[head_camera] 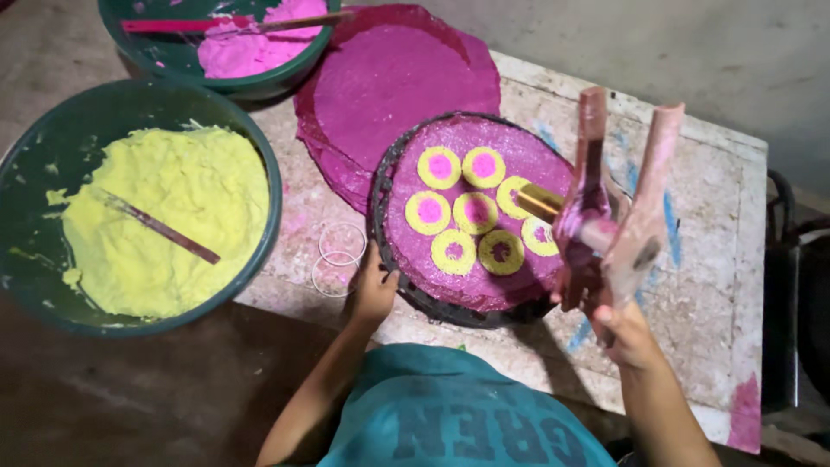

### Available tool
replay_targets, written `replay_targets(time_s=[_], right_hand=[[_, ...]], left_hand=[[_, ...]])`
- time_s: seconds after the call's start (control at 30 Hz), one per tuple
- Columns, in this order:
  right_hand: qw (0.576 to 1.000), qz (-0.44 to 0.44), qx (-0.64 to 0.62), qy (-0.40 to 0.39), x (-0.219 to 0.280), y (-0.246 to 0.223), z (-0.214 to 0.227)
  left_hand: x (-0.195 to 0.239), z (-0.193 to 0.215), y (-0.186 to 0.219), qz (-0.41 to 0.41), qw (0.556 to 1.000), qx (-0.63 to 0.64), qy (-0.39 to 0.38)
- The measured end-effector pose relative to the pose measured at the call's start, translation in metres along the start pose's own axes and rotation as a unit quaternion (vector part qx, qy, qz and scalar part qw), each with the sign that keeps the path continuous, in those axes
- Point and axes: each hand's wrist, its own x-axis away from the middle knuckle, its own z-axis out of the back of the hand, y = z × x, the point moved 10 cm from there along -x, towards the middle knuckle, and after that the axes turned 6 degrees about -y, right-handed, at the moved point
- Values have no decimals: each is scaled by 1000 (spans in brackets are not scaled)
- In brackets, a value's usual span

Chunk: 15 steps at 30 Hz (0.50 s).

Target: The person uses a wooden press to shape yellow and pink dough into ring-shaped decorations. They scoop dough into the press, close it, and release the formed rings onto a purple tray, repeating the process to create multiple units.

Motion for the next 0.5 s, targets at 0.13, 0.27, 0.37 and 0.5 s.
replay_targets(time_s=[0.13,0.27,0.37,0.5], right_hand=[[1000,-3,-28,-4,-4,1,6],[998,-24,-37,-38,-14,9,-1],[988,-70,-54,-129,-34,19,-20],[937,-251,-72,-231,-38,56,-62]], left_hand=[[-40,15,-19,-15,990,-138,0],[-96,33,17,13,975,-204,-92],[-112,28,111,-135,958,-251,-37],[-102,-49,209,-91,742,547,-377]])
